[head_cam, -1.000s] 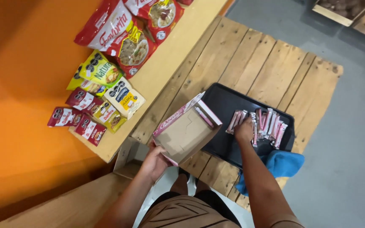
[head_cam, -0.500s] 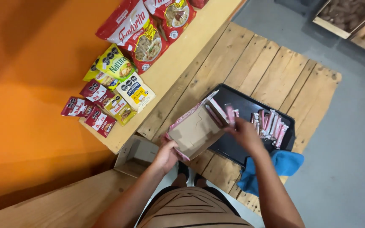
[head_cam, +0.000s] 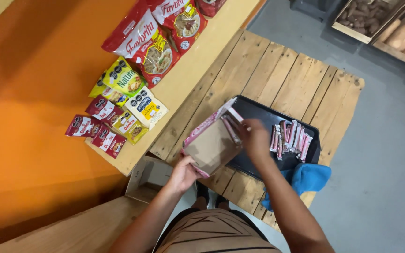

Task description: The person is organizing various snack packets by wiping them with a blue cloth and placing them into boxes and onto a display tray in a grocery store.

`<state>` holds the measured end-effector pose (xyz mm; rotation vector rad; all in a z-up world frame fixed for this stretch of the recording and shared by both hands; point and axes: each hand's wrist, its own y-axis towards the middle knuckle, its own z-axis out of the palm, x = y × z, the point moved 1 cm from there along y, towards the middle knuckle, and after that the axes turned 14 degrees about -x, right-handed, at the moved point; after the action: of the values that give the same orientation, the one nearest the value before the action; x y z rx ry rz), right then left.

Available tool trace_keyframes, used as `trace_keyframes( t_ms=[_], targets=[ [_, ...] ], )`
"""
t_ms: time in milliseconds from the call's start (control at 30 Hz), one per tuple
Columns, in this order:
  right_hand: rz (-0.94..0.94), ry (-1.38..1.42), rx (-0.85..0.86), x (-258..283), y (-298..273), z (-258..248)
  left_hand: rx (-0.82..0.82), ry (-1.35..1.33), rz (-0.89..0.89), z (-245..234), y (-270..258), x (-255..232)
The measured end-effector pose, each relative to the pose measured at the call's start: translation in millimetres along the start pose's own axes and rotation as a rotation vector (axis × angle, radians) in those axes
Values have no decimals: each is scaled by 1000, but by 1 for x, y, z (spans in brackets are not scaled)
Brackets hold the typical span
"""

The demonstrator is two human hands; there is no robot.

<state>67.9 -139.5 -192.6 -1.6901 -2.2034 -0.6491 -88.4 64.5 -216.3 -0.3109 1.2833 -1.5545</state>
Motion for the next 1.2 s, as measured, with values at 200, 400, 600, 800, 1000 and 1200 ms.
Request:
trace_keyframes(
  t_ms=[200, 400, 600, 800, 1000, 1200],
  targets=[
    [217, -40, -283, -165, -4, 88, -33, -42, 70, -23, 8, -4],
    [282, -248, 92, -156, -2, 139, -122, -94, 104, -27, -3, 0],
    [400, -484, 101, -150, 0, 147, -164, -87, 117, -20, -19, -9],
    [383, -165, 48, -145, -2, 92, -184, -83, 146, -20, -20, -11],
    [434, 384, -76, -17, -9, -39, -152, -35, 166, -10, -11, -7],
    [62, -162, 254, 1, 8, 37, -52, -4, 155, 2, 18, 9]
  ],
)
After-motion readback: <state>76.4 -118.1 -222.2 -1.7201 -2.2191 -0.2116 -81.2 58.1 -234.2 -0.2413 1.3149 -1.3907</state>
